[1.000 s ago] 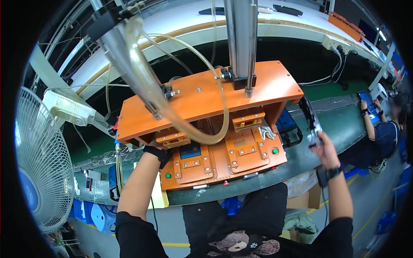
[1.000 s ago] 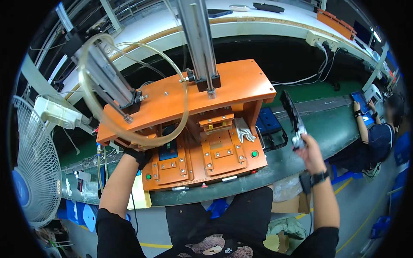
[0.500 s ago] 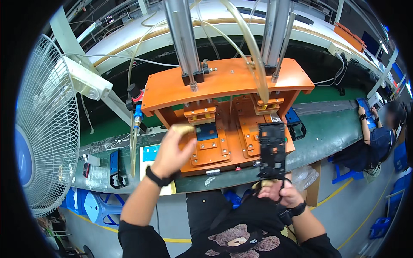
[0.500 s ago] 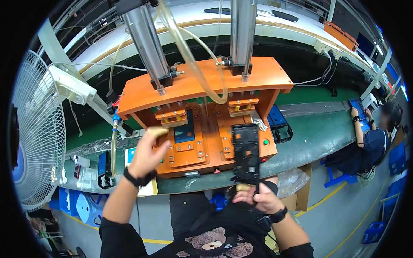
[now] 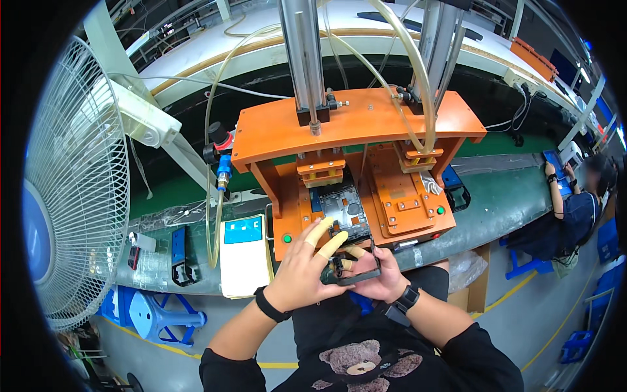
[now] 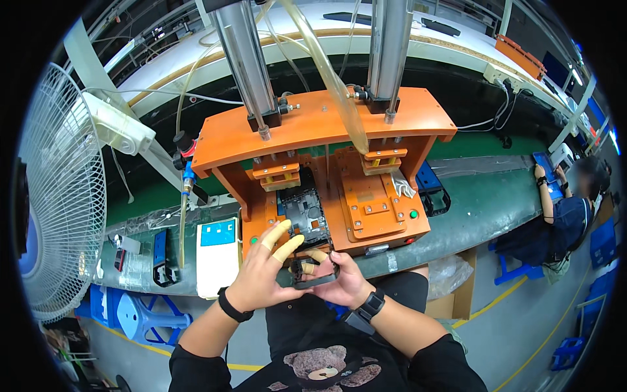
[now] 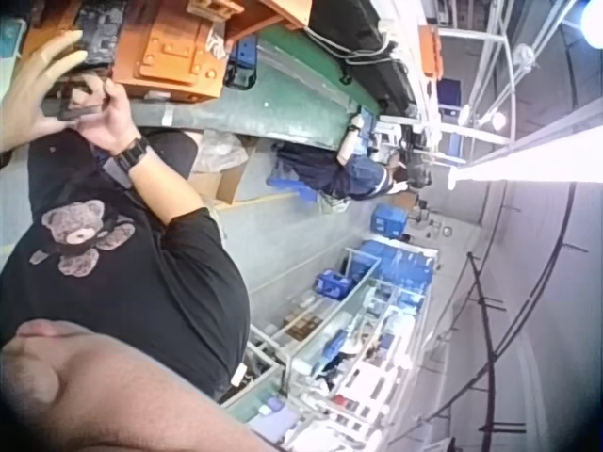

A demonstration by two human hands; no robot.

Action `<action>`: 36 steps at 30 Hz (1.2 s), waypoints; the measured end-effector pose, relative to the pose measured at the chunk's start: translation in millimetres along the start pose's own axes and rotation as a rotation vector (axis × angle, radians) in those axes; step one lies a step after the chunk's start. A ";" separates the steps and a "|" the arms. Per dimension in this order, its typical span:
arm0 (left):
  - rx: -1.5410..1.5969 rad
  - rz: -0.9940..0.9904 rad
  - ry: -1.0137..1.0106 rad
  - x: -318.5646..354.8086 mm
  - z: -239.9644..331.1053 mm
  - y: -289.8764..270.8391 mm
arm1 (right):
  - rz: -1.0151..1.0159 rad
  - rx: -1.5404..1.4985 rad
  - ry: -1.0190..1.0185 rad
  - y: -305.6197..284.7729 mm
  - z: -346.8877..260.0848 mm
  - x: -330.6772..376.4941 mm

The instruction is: Operating a press machine to assemble electronic components, likely mobile phone frames or similar plastic-rubber-foam parts.

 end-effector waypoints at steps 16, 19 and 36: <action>-0.151 -0.122 -0.064 -35.1 -64.4 -13.5 | 0.523 0.298 0.116 -42.5 2.5 76.7; -0.176 -0.198 -0.093 -40.6 -59.6 -10.9 | 0.692 0.381 0.142 -60.8 13.0 107.1; -0.199 0.132 -0.152 67.9 -76.2 -17.0 | 0.547 0.657 0.241 -33.4 46.9 75.1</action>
Point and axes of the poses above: each hand's wrist, its own x-axis away from the middle knuckle, its own y-axis out of the palm, z = x × y, the point moved 5 cm from there along -x, towards the middle knuckle, and after that the axes turned 12 degrees about x, right-handed, at the moved point
